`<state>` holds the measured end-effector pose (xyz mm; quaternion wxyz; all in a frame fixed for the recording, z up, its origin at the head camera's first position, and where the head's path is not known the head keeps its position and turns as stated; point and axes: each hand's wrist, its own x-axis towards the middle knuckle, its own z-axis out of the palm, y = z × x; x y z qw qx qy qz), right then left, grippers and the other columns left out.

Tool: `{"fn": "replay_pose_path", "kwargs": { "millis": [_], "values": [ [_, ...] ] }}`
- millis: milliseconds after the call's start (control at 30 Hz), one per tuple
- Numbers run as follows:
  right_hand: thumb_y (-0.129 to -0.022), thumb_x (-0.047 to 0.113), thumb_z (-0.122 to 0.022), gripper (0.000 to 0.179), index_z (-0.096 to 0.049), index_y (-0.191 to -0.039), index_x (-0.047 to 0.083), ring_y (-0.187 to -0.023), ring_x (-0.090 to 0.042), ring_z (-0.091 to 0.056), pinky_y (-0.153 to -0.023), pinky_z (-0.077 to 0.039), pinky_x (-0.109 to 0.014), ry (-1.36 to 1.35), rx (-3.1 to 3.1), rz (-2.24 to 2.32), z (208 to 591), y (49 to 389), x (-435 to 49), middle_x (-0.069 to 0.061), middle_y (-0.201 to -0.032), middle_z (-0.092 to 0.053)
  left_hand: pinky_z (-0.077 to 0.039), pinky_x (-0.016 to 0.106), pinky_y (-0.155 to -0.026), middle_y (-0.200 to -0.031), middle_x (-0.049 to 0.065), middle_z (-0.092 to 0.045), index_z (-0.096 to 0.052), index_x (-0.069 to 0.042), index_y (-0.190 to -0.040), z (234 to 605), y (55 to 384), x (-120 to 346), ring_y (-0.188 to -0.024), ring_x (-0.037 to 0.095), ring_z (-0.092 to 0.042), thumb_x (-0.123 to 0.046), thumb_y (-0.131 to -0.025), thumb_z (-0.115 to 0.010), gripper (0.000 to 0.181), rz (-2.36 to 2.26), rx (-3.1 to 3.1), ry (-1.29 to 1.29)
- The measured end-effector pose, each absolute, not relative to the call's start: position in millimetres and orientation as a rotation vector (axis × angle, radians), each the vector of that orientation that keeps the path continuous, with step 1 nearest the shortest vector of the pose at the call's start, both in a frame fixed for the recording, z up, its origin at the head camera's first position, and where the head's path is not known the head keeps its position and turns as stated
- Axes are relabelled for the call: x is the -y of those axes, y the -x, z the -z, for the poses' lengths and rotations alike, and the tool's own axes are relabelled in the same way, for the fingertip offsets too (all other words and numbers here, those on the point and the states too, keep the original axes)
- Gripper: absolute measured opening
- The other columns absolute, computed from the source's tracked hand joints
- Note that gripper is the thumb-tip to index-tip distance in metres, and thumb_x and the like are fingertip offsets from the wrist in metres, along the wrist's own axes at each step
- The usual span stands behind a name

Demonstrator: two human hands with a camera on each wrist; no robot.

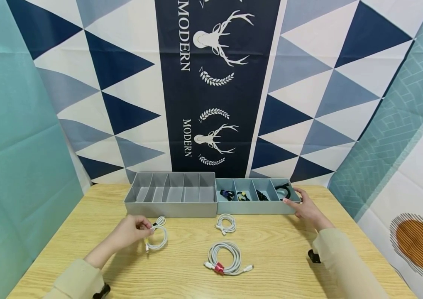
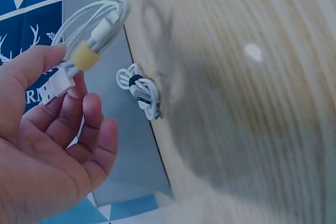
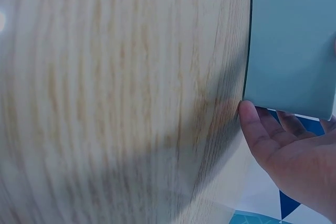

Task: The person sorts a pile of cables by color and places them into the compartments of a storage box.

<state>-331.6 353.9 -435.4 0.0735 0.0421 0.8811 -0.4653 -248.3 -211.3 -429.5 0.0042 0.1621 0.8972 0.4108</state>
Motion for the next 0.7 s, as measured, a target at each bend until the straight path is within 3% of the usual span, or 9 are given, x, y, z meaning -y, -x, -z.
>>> {"fn": "replay_pose_path", "kwargs": {
  "millis": [300, 700],
  "values": [
    [-0.092, 0.046, -0.056, 0.091, 0.002, -0.151, 0.007, -0.097, -0.031, -0.047, -0.08, -0.046, -0.038, -0.123, -2.648, 1.386, 434.5, 331.5, -353.2, -0.032, -0.139, -0.025, -0.04, 0.021, -0.054, -0.073, -0.002, -0.061, -0.067, -0.01, -0.079, 420.0, 251.6, 209.1, -0.063, 0.008, -0.048, -0.016, -0.079, -0.074, 0.009, -1.281, -2.853, -0.439],
    [-0.093, 0.044, -0.055, 0.09, 0.004, -0.151, 0.008, -0.103, -0.034, -0.044, -0.083, -0.046, -0.044, -0.122, -2.642, 1.391, 434.1, 330.9, -354.6, -0.033, -0.141, -0.022, -0.036, 0.024, -0.053, -0.073, -0.003, -0.059, -0.066, -0.013, -0.079, 403.8, 259.3, 204.0, -0.061, 0.012, -0.043, -0.015, -0.08, -0.073, 0.007, -1.268, -2.943, -0.477]
  ]
}}
